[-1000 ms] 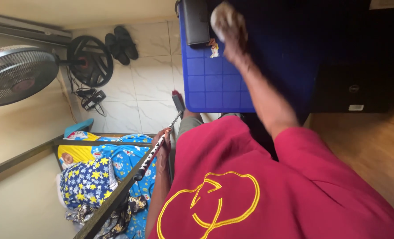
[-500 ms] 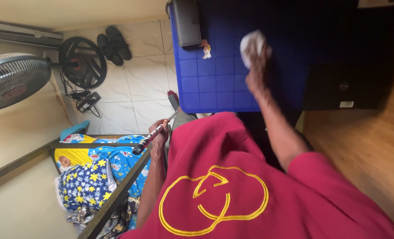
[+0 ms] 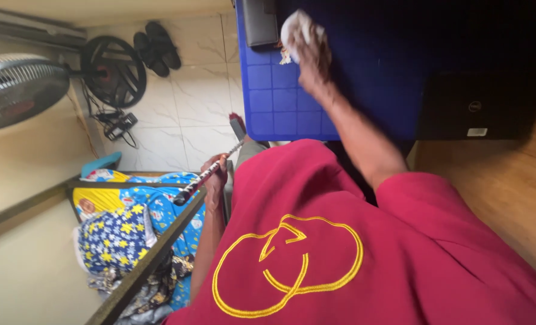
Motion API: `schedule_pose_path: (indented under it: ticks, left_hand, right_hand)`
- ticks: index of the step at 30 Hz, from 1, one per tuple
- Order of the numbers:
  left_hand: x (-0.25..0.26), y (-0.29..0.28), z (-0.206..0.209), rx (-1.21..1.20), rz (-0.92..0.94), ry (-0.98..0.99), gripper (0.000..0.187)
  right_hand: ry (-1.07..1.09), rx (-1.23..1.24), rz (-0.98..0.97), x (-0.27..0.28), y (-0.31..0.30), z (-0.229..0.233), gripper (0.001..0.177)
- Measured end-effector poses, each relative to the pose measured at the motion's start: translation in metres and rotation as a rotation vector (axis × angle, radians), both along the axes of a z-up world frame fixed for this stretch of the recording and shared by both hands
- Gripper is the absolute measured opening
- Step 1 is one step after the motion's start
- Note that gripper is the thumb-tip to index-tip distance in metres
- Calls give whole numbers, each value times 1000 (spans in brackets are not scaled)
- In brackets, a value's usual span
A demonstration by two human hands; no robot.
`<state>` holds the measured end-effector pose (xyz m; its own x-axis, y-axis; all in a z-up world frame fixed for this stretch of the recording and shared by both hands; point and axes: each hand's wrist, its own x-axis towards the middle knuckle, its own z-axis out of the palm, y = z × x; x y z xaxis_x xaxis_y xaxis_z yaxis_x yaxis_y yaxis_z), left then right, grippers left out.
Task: Sweeping the floor and wiping a table in a bedroom.
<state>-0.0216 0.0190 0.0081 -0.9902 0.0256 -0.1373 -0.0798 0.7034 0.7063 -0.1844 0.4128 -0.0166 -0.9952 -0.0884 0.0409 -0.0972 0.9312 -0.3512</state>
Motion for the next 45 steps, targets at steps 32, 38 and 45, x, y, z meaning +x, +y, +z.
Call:
schedule_pose_path:
  ticks: [32, 38, 45]
  left_hand:
    - [26, 0, -9, -36, -85, -15, 31]
    - [28, -1, -21, -58, -88, 13, 29]
    - [15, 10, -28, -76, -192, -12, 24]
  right_hand:
    - [116, -169, -196, 154, 16, 4, 78]
    - [37, -190, -375, 258, 18, -37, 76]
    - [56, 4, -635, 277, 104, -35, 84]
